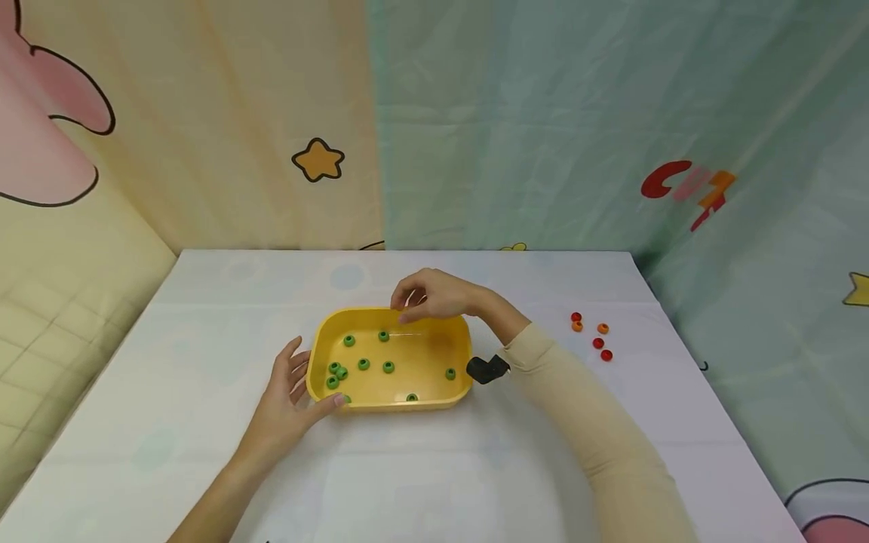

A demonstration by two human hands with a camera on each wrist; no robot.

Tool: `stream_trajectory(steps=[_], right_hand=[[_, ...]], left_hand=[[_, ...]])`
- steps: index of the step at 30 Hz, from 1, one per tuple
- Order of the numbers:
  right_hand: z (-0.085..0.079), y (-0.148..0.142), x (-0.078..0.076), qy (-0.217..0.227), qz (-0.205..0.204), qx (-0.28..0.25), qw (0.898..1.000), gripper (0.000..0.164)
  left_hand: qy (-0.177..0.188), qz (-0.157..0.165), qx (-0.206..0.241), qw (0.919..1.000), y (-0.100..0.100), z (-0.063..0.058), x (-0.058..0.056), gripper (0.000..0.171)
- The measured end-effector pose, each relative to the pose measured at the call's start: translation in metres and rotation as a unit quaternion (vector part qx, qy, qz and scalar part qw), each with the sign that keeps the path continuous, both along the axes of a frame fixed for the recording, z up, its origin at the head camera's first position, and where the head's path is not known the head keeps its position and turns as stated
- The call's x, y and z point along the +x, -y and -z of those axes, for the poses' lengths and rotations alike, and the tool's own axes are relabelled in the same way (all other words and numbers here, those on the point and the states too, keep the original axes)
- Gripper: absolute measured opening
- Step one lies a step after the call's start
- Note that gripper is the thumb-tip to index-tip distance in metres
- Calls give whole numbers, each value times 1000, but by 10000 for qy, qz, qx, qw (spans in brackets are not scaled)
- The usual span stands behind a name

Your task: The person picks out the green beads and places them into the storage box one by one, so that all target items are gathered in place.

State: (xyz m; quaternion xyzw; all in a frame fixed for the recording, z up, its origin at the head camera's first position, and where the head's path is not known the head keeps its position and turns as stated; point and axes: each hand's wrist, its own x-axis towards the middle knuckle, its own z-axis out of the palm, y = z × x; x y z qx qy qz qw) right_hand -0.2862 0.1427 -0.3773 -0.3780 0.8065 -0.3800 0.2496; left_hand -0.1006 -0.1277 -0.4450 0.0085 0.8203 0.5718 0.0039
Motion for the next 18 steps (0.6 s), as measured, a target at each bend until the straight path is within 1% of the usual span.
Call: stream_trajectory(steps=[4,7,11,13,18], right_hand=[[-2,-10,0,30,95,3,10000,23],[-6,-19,1,44,248,89,9996,23],[-10,-35,2,113,479,127,9987,23],[-11,-43,2,151,547,125,9983,23],[-12,-65,3,222,771,198,9966,20]], left_hand=[[-7,2,-392,9992,7,-2,-6,116],[-98,17,-606,9981,13,-4,-10,116],[-293,79,-781,9965,22,-9,-16,116],[-335,84,-839,9959,27,-13,-19,116],[-468,23,-1048,9934,39,-22,-28,116]])
